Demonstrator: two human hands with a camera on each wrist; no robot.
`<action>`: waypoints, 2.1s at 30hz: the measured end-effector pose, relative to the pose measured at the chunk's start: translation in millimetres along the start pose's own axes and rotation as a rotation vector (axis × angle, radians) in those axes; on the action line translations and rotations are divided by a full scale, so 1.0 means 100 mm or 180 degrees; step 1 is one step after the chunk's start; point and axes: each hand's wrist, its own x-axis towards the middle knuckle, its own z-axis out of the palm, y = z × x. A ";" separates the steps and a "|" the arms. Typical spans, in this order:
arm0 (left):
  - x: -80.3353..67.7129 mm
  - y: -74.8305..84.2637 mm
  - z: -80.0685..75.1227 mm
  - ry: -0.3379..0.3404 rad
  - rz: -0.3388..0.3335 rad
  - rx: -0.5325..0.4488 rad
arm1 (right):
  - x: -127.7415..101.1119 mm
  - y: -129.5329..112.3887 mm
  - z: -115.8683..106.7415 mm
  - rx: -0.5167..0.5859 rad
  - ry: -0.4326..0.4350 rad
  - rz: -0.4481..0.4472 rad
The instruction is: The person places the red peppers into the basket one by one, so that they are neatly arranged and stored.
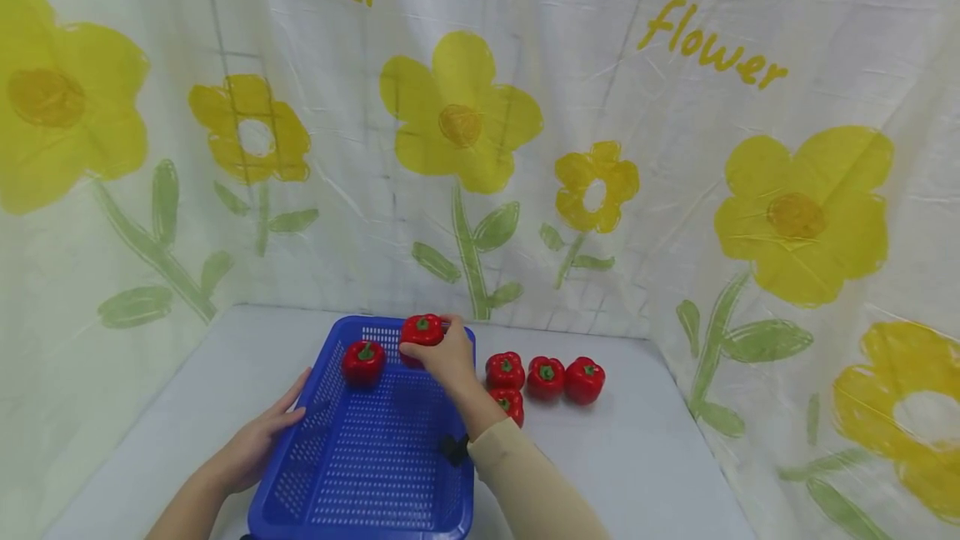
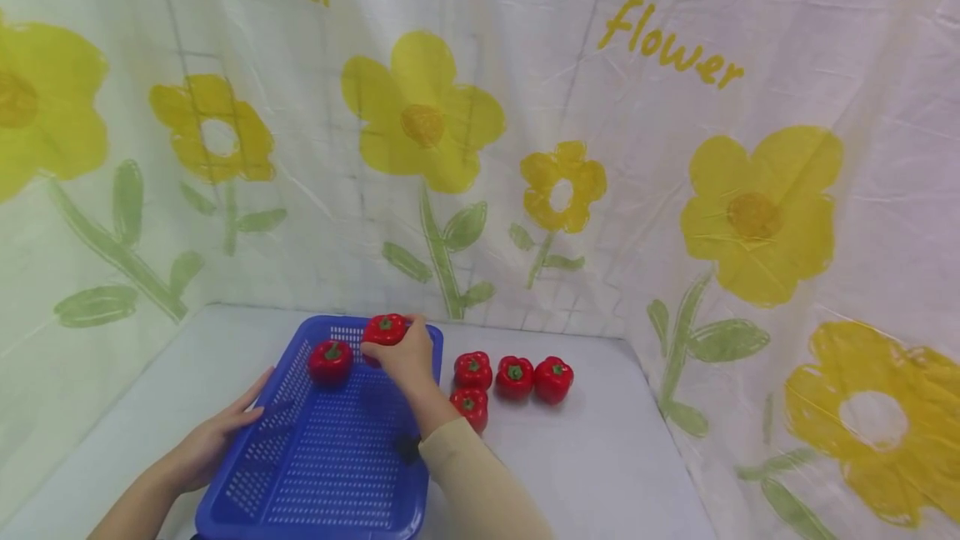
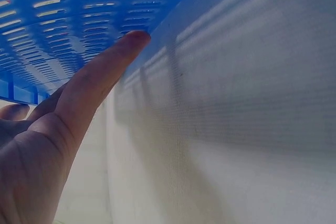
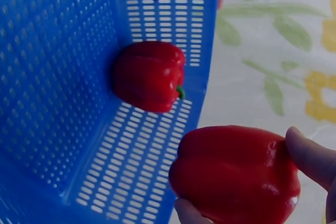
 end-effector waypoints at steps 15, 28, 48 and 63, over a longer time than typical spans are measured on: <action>-0.02 -0.02 -0.01 -0.0048 0.0027 -0.0048 | 0.16 0.11 0.29 -0.0072 -0.0059 0.0126; 0.01 -0.01 0.00 0.0045 0.0009 0.0035 | 0.20 0.21 0.42 -0.0100 -0.0005 0.0295; 0.00 0.01 0.02 0.0181 -0.0036 0.0136 | 0.22 0.38 0.58 -0.0283 -0.0009 0.0366; 0.00 0.01 0.03 0.0069 0.0053 0.0112 | 0.25 0.41 0.66 -0.0378 -0.0013 0.0444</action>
